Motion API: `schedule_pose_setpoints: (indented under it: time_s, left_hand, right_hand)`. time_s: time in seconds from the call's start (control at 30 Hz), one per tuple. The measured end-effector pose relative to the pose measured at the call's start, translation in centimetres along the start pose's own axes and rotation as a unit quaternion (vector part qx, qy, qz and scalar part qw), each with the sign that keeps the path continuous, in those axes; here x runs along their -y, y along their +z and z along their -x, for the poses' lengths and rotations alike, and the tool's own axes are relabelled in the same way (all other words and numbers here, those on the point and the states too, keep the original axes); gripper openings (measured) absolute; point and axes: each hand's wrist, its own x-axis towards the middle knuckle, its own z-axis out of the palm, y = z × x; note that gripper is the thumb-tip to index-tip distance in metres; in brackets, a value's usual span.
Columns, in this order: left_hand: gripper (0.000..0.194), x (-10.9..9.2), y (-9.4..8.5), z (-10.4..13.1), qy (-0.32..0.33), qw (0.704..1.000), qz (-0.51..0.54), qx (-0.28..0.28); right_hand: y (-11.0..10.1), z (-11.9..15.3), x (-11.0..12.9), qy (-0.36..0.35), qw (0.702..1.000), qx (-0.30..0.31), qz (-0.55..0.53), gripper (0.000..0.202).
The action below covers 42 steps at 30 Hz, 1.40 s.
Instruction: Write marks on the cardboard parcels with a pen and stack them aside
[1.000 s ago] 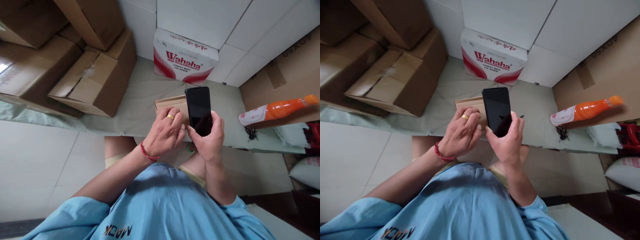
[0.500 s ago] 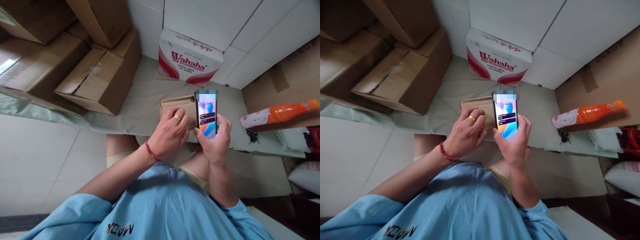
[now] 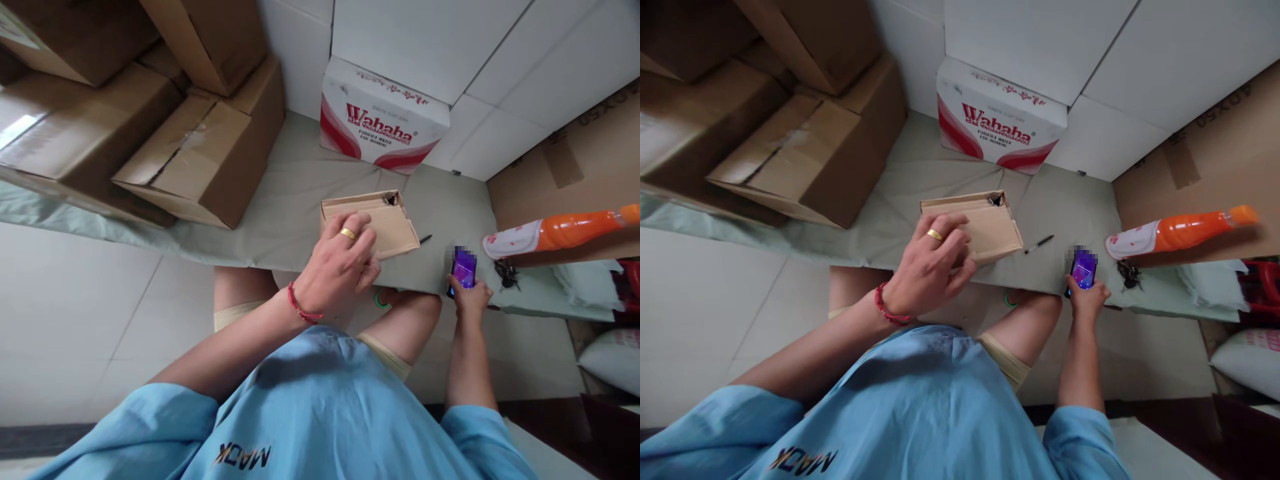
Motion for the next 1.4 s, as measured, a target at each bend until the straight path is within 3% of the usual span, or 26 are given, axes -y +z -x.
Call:
schedule_pose_setpoints:
  time_s: [0.1,0.17,0.3,0.43,0.57,0.67,0.73,0.8,0.87,0.93,0.97,1.03,1.13,1.23,1.33,1.4]
  left_hand:
    - [0.034,0.7,-0.9,0.3,-0.025,0.999,0.019,-0.037]
    - [0.060,1.6,-1.4,0.7,-0.037,0.999,0.019,-0.031]
    - [0.112,4.3,-1.9,1.6,-0.064,0.996,0.025,0.064]
    - [0.134,6.6,-1.4,2.3,-0.055,0.986,0.052,0.146]
    - [0.123,7.9,-0.7,2.1,-0.055,0.986,0.098,0.119]
    - [0.111,8.5,-0.6,2.1,-0.103,0.984,0.133,0.052]
    - [0.106,8.6,-0.6,2.3,-0.155,0.970,0.185,0.011]
    - [0.098,8.2,-0.4,2.6,-0.229,0.931,0.285,-0.023]
    - [0.088,7.5,0.1,3.1,-0.309,0.854,0.417,-0.044]
    - [0.080,6.5,0.7,3.6,-0.367,0.769,0.522,-0.042]
    - [0.078,6.1,1.0,4.0,-0.385,0.740,0.551,-0.034]
    - [0.077,5.5,1.4,4.7,-0.408,0.713,0.570,-0.015]
    - [0.079,5.4,1.8,6.0,-0.434,0.701,0.566,0.004]
    - [0.082,5.8,2.1,7.2,-0.447,0.704,0.551,0.026]
    - [0.081,6.3,2.6,7.9,-0.439,0.731,0.519,0.062]
    - [0.081,6.9,3.2,8.3,-0.403,0.773,0.482,0.089]
  right_hand:
    - [0.4,-0.9,-0.3,0.019,1.000,0.013,0.018,0.094]
    - [0.9,-1.5,-0.2,0.024,0.999,0.021,0.030,0.096]
    - [1.7,-2.4,-0.2,0.017,0.998,0.031,0.051,0.101]
    - [2.1,-2.8,-0.3,0.008,0.997,0.026,0.071,0.091]
    - [1.9,-3.1,-0.3,-0.020,0.998,0.020,0.056,0.086]
    - [1.6,-2.2,0.3,-0.070,0.997,0.007,0.023,0.090]
    - [1.2,-0.6,1.1,-0.116,0.990,0.044,-0.073,0.097]
    - [0.6,1.8,2.3,-0.154,0.950,0.148,-0.229,0.105]
    - [-0.2,4.5,3.7,-0.180,0.868,0.280,-0.368,0.110]
    - [-1.3,6.9,5.2,-0.199,0.801,0.369,-0.427,0.114]
    - [-1.8,7.8,5.9,-0.207,0.776,0.398,-0.443,0.118]
    - [-2.9,8.8,6.9,-0.218,0.743,0.441,-0.453,0.129]
    - [-4.1,9.2,7.6,-0.228,0.722,0.508,-0.412,0.138]
    - [-4.3,9.3,7.4,-0.225,0.728,0.552,-0.337,0.132]
    - [-4.2,10.0,6.9,-0.191,0.741,0.549,-0.337,0.112]
    - [-4.4,10.2,6.8,-0.171,0.761,0.518,-0.350,0.102]
